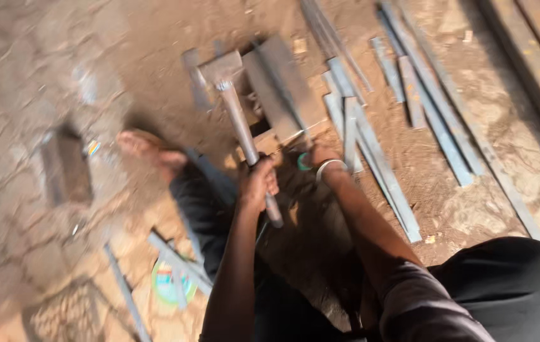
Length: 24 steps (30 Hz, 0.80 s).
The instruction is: The person sits on the ground and repeatedly strikes a metal bar with a hammer while holding it against a metal block. The person adjusts the bar's position between strikes and continues hammering throughout the clip.
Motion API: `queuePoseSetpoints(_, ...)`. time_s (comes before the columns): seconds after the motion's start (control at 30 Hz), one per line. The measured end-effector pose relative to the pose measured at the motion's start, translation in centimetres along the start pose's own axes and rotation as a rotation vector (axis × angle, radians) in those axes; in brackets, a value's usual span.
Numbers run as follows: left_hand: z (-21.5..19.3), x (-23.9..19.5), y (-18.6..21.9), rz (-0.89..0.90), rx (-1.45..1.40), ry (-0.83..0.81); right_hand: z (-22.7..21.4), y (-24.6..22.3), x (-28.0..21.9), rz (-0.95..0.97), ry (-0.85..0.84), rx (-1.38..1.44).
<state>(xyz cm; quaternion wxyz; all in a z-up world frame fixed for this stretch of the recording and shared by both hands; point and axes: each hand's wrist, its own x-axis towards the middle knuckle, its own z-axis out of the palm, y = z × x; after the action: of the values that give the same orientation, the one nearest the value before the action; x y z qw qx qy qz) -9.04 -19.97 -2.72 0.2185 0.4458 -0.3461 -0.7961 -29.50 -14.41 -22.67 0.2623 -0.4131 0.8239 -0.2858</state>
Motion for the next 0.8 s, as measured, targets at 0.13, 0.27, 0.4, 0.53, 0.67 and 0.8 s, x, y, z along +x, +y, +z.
queuePoseSetpoints(0.13, 1.2, -8.0, -2.2, 0.066, 0.099, 0.113, 0.3, 1.3, -0.7, -0.051, -0.188, -0.249)
queuePoseSetpoints(0.27, 0.5, -13.5, -7.9, -0.043, 0.134, 0.038, -1.7, 0.5, -5.3, 0.205, -0.565, 0.488)
queuePoseSetpoints(0.4, -1.3, -14.2, -13.1, -0.331, 0.048, 0.12, -6.9, -3.9, -9.9, 0.4, -0.607, 1.129)
queuePoseSetpoints(0.53, -2.4, -12.2, -16.9, -0.386, 0.184, 0.061, -13.7, -10.8, -13.5, 0.169, -0.777, 1.511)
queuePoseSetpoints(0.67, -2.8, -9.8, -17.7, -0.403, 0.307, 0.098, -19.3, -17.3, -16.0, -0.128, -0.97, 1.803)
queuePoseSetpoints(0.8, -3.4, -9.6, -17.8, -0.347, 0.324, 0.049, -21.1, -20.9, -17.6, -0.19, -0.935, 1.869)
